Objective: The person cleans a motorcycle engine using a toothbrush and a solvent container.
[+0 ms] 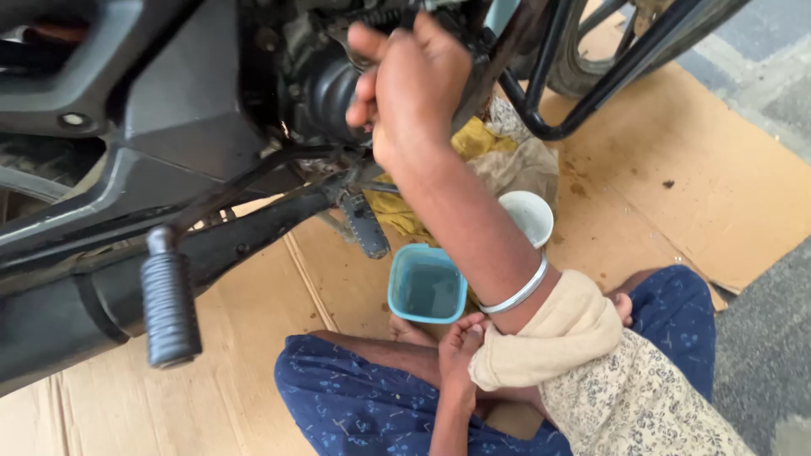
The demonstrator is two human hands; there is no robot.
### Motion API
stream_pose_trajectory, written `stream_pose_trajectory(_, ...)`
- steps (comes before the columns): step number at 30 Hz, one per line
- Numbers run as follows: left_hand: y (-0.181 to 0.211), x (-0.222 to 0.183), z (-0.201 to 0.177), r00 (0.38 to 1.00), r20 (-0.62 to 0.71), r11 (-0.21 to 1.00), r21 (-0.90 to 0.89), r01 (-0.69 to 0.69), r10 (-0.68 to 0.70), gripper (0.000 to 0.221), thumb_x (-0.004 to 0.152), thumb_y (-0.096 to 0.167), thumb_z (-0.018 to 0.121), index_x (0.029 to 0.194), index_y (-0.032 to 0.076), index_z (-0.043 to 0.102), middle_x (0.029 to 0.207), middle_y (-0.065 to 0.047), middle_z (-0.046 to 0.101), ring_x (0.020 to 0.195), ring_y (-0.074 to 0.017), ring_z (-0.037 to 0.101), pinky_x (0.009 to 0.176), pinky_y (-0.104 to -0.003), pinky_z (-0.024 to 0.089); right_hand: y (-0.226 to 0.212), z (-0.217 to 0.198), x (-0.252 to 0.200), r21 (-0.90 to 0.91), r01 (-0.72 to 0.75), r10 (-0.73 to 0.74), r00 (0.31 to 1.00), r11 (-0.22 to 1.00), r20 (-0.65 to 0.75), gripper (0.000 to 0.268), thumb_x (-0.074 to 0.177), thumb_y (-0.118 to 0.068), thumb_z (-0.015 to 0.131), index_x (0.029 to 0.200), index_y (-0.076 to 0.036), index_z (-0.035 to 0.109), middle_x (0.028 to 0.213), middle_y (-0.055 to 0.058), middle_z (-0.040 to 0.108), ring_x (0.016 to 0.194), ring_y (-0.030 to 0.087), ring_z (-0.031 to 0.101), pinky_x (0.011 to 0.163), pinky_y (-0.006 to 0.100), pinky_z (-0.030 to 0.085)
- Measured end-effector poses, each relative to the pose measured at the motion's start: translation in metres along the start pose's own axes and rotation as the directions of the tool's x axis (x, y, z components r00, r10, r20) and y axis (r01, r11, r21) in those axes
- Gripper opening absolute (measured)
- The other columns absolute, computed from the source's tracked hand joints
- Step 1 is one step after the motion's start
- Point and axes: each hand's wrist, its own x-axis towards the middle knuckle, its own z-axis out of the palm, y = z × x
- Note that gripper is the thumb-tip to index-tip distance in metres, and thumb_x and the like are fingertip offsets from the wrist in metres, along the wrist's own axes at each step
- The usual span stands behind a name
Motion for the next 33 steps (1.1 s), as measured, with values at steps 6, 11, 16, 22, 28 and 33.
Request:
stream_pose_trajectory(6,0.001,0.004,-0.011,0.999,-0.038,1.0,0.009,-0.022,0.022,0.025,0.1,0.008,0.056,0.12,-0.002,0.066,0.106,-0.009,0.074,0.094,-0.0134,0.07,0.085,-0.028,0.058,0.003,-0.001,0.038,0.044,-0.014,0.019,0.995,0.999,-0.103,0.033,0.103,0.001,0.059,0.123,0.027,0.062,0.093,0.028,0.073,0.049,0.014,0.056,0.034,0.033,0.044)
stream_pose_trajectory(11,0.004,-0.004,0.003,0.997,0.079,1.0,-0.03,0.007,-0.005,0.023,0.095,0.001,0.057,0.118,0.0,0.063,0.109,-0.009,0.074,0.093,-0.0156,0.072,0.082,-0.031,0.061,-0.01,0.028,-0.007,0.015,-0.088,0.088,0.994,0.996,-0.061,0.057,0.086,0.001,0.04,0.141,0.013,0.047,0.085,0.021,0.076,0.035,0.015,0.056,0.024,0.033,0.047)
stream_pose_trajectory(16,0.001,-0.003,0.0,1.0,0.004,0.999,-0.052,-0.003,0.003,0.021,0.102,0.006,0.054,0.118,-0.002,0.064,0.108,-0.012,0.073,0.09,-0.0166,0.071,0.078,-0.032,0.06,-0.025,0.02,-0.024,0.023,-0.114,0.113,0.993,0.993,0.042,0.062,0.09,0.0,0.039,0.151,0.011,0.029,0.09,0.024,0.074,0.037,0.015,0.055,0.025,0.034,0.048)
stream_pose_trajectory(22,-0.007,0.003,-0.006,1.0,-0.006,0.991,-0.133,0.001,-0.001,0.022,0.102,0.006,0.052,0.12,-0.002,0.062,0.107,-0.013,0.07,0.092,-0.0196,0.07,0.084,-0.034,0.061,-0.031,-0.009,-0.043,0.02,-0.236,0.228,0.955,0.972,0.19,0.06,0.097,-0.003,0.04,0.155,0.005,0.026,0.095,0.021,0.074,0.038,0.01,0.049,0.026,0.031,0.045)
stream_pose_trajectory(28,0.004,-0.002,-0.005,0.999,-0.043,0.997,-0.082,0.0,-0.004,0.025,0.101,0.005,0.052,0.123,-0.003,0.063,0.106,-0.013,0.072,0.088,-0.0184,0.069,0.082,-0.032,0.06,-0.053,-0.106,-0.064,-0.18,-0.211,0.264,0.895,0.961,0.359,0.056,0.103,-0.006,0.046,0.157,0.0,0.037,0.097,0.019,0.073,0.042,0.007,0.049,0.03,0.026,0.043)
stream_pose_trajectory(33,0.007,0.006,-0.002,0.997,-0.069,0.997,-0.072,0.019,-0.024,0.025,0.102,0.005,0.053,0.123,-0.003,0.064,0.104,-0.012,0.072,0.087,-0.0182,0.07,0.079,-0.031,0.06,-0.072,-0.224,-0.104,-0.395,-0.261,0.359,0.912,0.881,0.199,0.049,0.099,-0.007,0.054,0.148,0.0,0.055,0.086,0.018,0.074,0.04,0.006,0.048,0.028,0.022,0.038)
